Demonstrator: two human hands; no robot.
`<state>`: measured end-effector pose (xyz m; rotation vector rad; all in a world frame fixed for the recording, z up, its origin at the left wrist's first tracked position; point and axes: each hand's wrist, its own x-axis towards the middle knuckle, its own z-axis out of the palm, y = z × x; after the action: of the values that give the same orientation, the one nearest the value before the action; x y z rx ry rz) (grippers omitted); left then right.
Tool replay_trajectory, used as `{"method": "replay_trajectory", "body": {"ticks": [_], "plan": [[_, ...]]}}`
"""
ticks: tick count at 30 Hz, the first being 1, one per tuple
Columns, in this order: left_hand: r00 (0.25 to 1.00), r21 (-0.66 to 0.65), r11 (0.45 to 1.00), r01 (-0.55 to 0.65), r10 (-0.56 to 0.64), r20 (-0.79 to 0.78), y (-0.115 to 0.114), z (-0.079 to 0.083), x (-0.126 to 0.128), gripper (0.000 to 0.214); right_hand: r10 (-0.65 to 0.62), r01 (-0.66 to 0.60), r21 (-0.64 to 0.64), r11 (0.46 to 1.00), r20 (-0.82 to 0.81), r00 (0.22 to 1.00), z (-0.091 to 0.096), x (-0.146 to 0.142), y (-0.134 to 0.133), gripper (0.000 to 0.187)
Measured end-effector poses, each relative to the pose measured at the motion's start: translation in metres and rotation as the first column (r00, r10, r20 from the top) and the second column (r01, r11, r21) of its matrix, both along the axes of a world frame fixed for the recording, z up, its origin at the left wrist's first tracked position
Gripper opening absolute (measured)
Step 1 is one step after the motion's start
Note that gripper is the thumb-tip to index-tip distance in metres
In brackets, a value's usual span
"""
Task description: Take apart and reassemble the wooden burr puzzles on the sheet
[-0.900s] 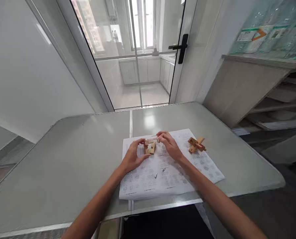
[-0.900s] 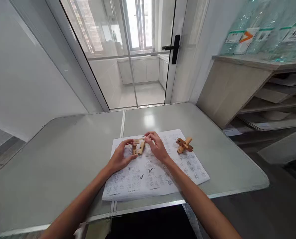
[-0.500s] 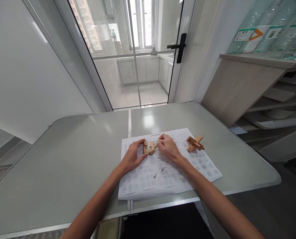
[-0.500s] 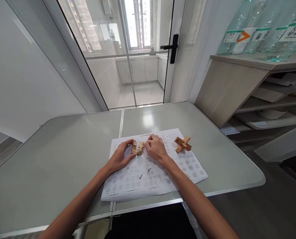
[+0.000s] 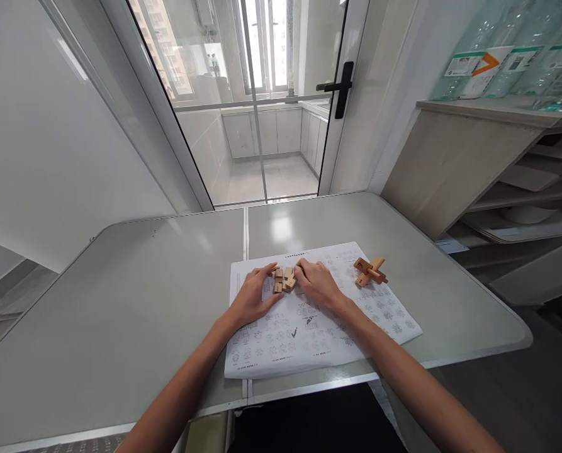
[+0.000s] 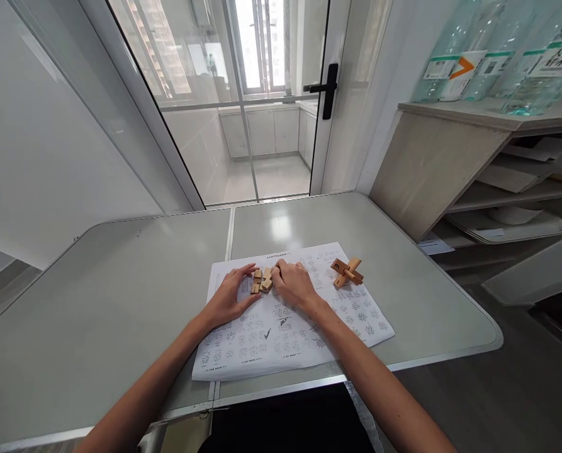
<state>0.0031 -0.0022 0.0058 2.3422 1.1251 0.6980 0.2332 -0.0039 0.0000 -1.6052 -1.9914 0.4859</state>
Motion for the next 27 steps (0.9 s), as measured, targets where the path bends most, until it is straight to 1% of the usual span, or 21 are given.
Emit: {"method": "replay_trajectory", "body": {"ticks": [5,8,11,15,18,20,22,25,27], "plan": [[0.999,-0.027,0.999,0.017,-0.016,0.031,0.0,-0.002,0.0,0.08,-0.007,0.008,0.012,1.0,-0.018,1.0,0.0,-0.003,-0.002,0.027],[0.999,-0.049,0.999,0.0,0.002,0.034,-0.001,-0.003,0.0,0.083,-0.022,0.023,0.017,1.0,-0.049,0.999,-0.003,-0.004,-0.002,0.025],[1.0,-0.056,0.998,-0.017,0.018,0.025,-0.002,0.001,0.001,0.085,-0.015,0.017,0.014,1.0,-0.1,0.995,-0.004,-0.004,-0.002,0.023],[0.999,-0.021,0.999,-0.035,0.035,0.013,-0.004,0.006,0.003,0.088,0.066,-0.065,0.012,0.998,-0.179,0.982,-0.002,-0.006,-0.005,0.023],[0.995,0.026,0.995,-0.097,0.098,-0.029,-0.004,0.008,0.005,0.088,0.163,-0.17,0.001,0.985,-0.289,0.943,0.0,-0.008,-0.007,0.024],[0.989,0.079,0.988,-0.134,0.138,-0.049,-0.004,0.008,0.006,0.083,0.227,-0.243,0.003,0.97,-0.363,0.904,0.001,-0.008,-0.009,0.025],[0.986,0.114,0.982,-0.15,0.156,-0.053,-0.004,0.007,0.006,0.069,0.269,-0.291,0.007,0.957,-0.405,0.874,0.002,-0.008,-0.01,0.026],[0.989,0.102,0.986,-0.132,0.138,-0.051,-0.003,0.008,0.005,0.05,0.274,-0.307,-0.002,0.952,-0.447,0.852,0.002,-0.008,-0.009,0.026],[0.992,0.088,0.989,-0.119,0.123,-0.043,-0.003,0.008,0.003,0.048,0.252,-0.291,-0.011,0.957,-0.47,0.846,0.001,-0.008,-0.008,0.025]]}}
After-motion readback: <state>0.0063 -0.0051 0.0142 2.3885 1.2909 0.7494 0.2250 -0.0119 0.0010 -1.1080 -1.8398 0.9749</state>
